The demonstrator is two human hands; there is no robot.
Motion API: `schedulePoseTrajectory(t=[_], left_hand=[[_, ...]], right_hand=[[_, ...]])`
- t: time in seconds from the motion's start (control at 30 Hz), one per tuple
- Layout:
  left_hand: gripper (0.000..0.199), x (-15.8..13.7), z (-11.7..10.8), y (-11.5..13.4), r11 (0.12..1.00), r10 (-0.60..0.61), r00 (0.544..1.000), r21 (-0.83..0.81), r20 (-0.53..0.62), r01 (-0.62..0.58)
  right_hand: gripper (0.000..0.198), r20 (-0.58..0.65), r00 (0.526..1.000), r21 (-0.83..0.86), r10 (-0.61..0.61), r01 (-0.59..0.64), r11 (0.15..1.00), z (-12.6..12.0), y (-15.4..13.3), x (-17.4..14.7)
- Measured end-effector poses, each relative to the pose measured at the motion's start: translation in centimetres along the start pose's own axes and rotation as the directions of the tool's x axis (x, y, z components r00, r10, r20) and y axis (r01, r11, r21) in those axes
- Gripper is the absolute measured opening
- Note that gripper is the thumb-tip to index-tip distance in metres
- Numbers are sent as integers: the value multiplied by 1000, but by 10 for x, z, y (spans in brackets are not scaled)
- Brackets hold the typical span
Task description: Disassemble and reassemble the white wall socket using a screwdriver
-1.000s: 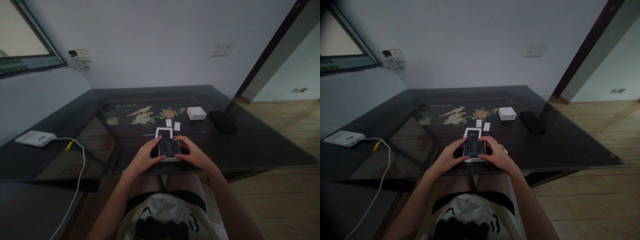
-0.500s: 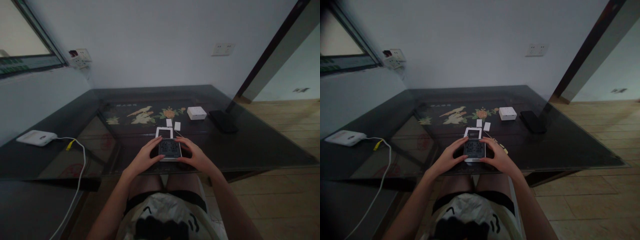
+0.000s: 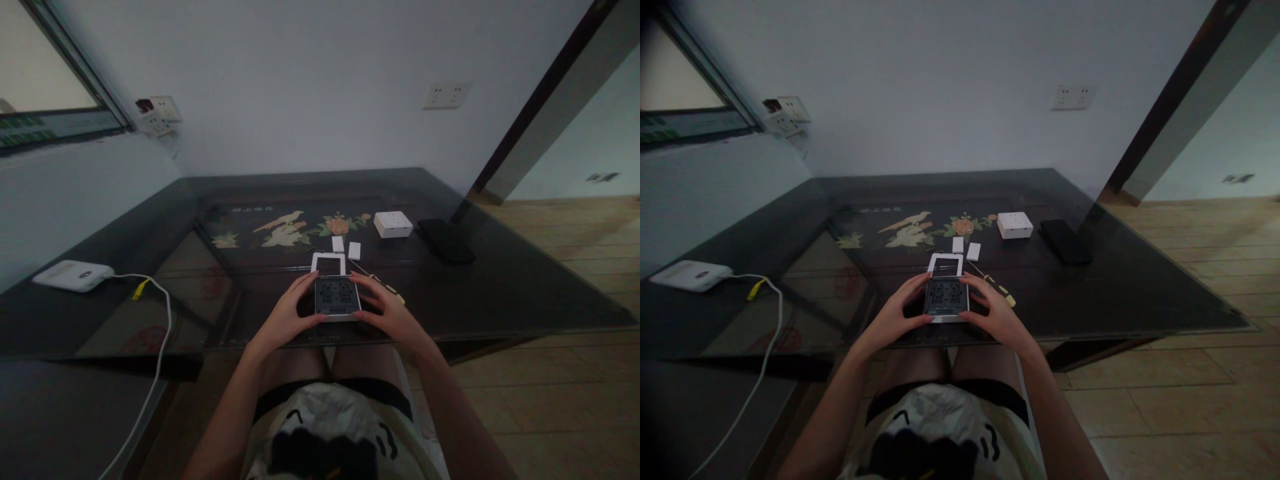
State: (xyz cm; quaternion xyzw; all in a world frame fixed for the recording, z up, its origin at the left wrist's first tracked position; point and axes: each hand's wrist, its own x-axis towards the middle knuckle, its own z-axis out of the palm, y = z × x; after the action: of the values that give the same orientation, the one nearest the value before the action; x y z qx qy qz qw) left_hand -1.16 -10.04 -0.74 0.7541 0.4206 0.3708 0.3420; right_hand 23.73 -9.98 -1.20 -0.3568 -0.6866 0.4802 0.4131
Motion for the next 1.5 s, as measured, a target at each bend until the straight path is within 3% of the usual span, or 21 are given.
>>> schedulePoseTrajectory(t=[0.2, 1.5], left_hand=[[66, -2, 0, -1, 994, -12, 1000, -106, -2, 12], [60, -2, 3, -1, 1000, 1, 1000, -4, -20, -1]], right_hand=[[66, -26, 1000, 68, 16, -14, 998, 2, 1, -5], [65, -32, 999, 59, 10, -8, 998, 2, 4, -3]])
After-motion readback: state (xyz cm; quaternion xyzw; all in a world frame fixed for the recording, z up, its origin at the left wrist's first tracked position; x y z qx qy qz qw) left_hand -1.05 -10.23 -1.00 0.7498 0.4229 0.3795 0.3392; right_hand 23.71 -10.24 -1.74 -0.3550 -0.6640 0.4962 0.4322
